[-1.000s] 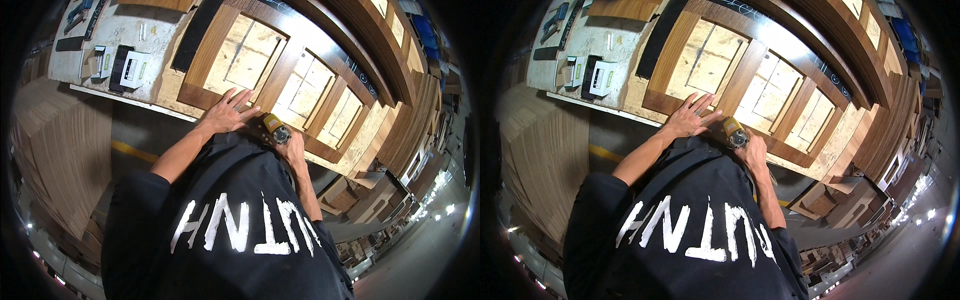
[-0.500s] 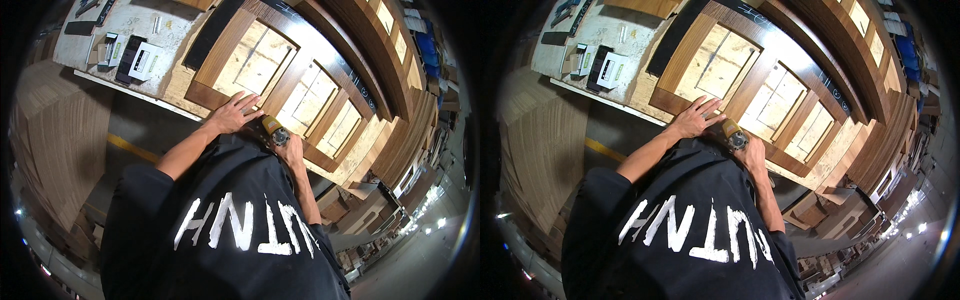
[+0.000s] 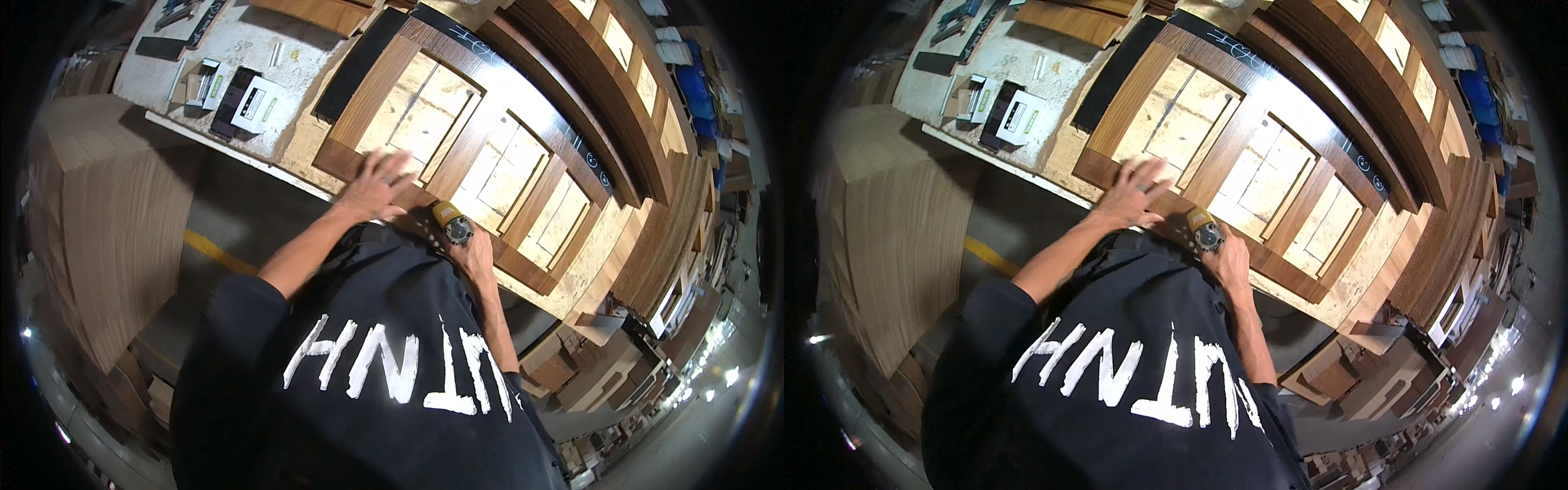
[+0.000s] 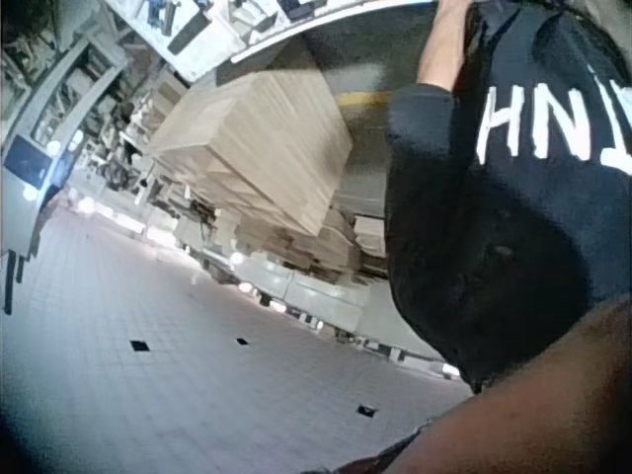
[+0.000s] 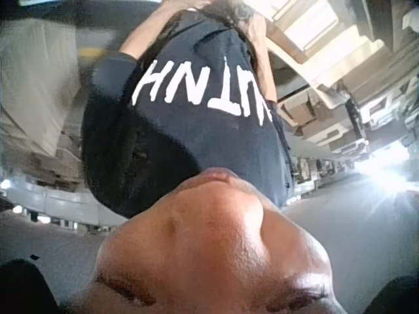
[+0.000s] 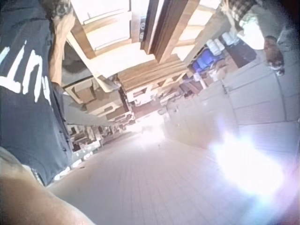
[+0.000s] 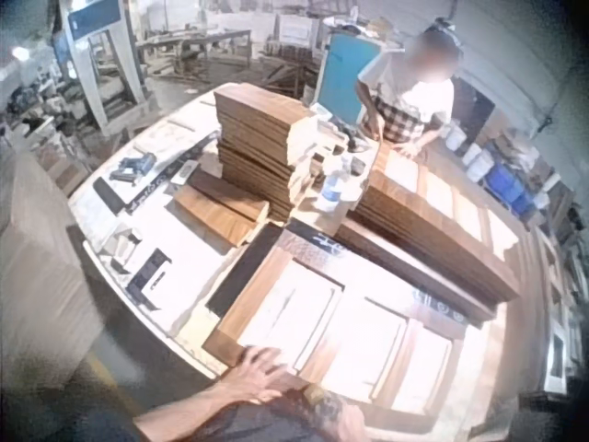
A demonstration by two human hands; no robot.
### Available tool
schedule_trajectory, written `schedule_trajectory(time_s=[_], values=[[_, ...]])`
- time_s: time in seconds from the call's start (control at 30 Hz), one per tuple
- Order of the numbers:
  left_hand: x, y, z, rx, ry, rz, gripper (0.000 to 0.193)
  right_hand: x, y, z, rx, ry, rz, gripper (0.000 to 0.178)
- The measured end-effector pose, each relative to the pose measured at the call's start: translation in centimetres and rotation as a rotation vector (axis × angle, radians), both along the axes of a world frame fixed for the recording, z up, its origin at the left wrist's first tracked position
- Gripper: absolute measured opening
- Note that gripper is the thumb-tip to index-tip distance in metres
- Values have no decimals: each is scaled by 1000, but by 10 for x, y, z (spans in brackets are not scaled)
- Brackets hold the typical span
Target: The person assembles a wooden frame on a workbench using a pneumatic nail gun. They position wooden strips, drive nails to join them, and flip the frame to continue assembly. Another person works nearby on similar pieces.
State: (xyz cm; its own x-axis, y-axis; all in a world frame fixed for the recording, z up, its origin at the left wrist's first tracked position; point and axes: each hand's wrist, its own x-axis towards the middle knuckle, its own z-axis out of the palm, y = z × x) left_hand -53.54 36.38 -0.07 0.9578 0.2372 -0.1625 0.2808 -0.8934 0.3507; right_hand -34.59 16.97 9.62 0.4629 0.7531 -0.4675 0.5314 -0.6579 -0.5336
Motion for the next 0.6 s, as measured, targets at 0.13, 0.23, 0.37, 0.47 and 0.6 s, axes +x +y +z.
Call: schedule_trajectory(time_s=[0.13, 0.23, 0.37, 0.47, 0.6], values=[[-60, 31, -7, 127, -200, 344, 118, -13, -17, -12, -10, -13, -99, 36], [-92, 58, -1, 157, -166, 440, 115, -13, -26, -20, 105, 46, -97, 34], [-112, 78, 5, 91, -83, 438, 91, -16, -16, -2, 47, 11, -74, 34], [-115, 90, -2, 128, -53, 293, 87, -18, -8, 8, 1, 31, -125, 37], [-117, 101, -5, 113, -146, 212, 81, -33, -4, 4, -92, -44, -187, 36]])
